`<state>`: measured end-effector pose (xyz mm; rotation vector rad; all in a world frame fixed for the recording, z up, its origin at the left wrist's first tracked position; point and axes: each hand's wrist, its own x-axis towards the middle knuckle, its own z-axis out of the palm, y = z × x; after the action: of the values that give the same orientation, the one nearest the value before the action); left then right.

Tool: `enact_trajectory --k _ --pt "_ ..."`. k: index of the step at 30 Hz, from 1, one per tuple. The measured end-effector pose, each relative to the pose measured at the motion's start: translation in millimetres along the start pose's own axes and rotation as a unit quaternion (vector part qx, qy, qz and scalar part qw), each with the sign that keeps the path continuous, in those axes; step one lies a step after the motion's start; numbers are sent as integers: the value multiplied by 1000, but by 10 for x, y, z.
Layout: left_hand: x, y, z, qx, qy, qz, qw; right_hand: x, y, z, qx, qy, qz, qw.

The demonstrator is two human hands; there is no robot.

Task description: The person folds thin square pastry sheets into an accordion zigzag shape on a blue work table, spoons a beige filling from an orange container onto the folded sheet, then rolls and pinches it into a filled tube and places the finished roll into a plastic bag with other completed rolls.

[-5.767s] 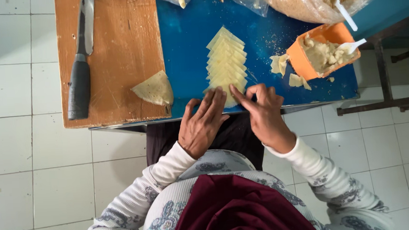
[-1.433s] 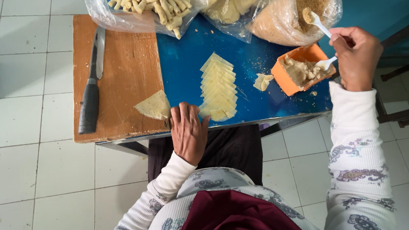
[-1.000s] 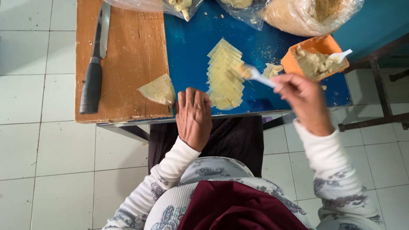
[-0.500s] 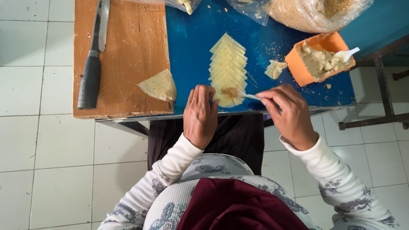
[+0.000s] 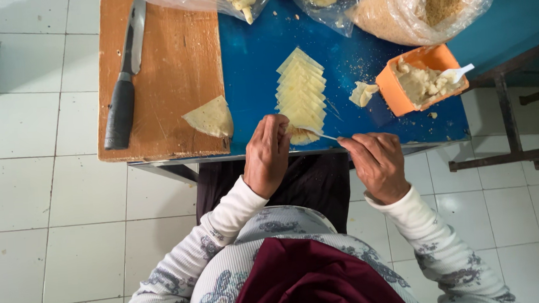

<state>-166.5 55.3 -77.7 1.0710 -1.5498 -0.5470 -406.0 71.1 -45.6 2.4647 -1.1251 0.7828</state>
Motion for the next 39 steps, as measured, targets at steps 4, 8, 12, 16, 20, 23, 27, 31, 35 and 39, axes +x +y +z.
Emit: enact_trajectory --k 4,8,12,16,20,23,27,31,35,39 --pt "28 -77 17 12 -4 38 999 -32 71 14 -1 29 38 999" --pt "32 -153 25 20 -25 46 998 6 468 -156 -44 77 154 984" --pt "17 -172 24 25 -40 63 997 308 1175 -269 -131 137 159 969" --pt "-31 -141 24 43 -62 91 993 774 1549 2 -137 142 146 969" --pt "-75 -100 3 32 -83 80 993 867 1169 5 -216 143 102 960" --pt "-34 -110 -19 25 -77 97 992 700 512 -43 39 93 163 981" --pt "-3 -142 -34 32 -89 64 993 491 -104 78 186 -56 204 960" --pt "-42 -172 -20 38 -100 59 992 360 -248 276 158 -55 249 954" --pt "-59 -190 0 61 -101 85 989 284 -279 407 158 -37 269 949" --pt "-57 -175 11 67 -111 86 988 268 -298 417 188 -14 269 945"
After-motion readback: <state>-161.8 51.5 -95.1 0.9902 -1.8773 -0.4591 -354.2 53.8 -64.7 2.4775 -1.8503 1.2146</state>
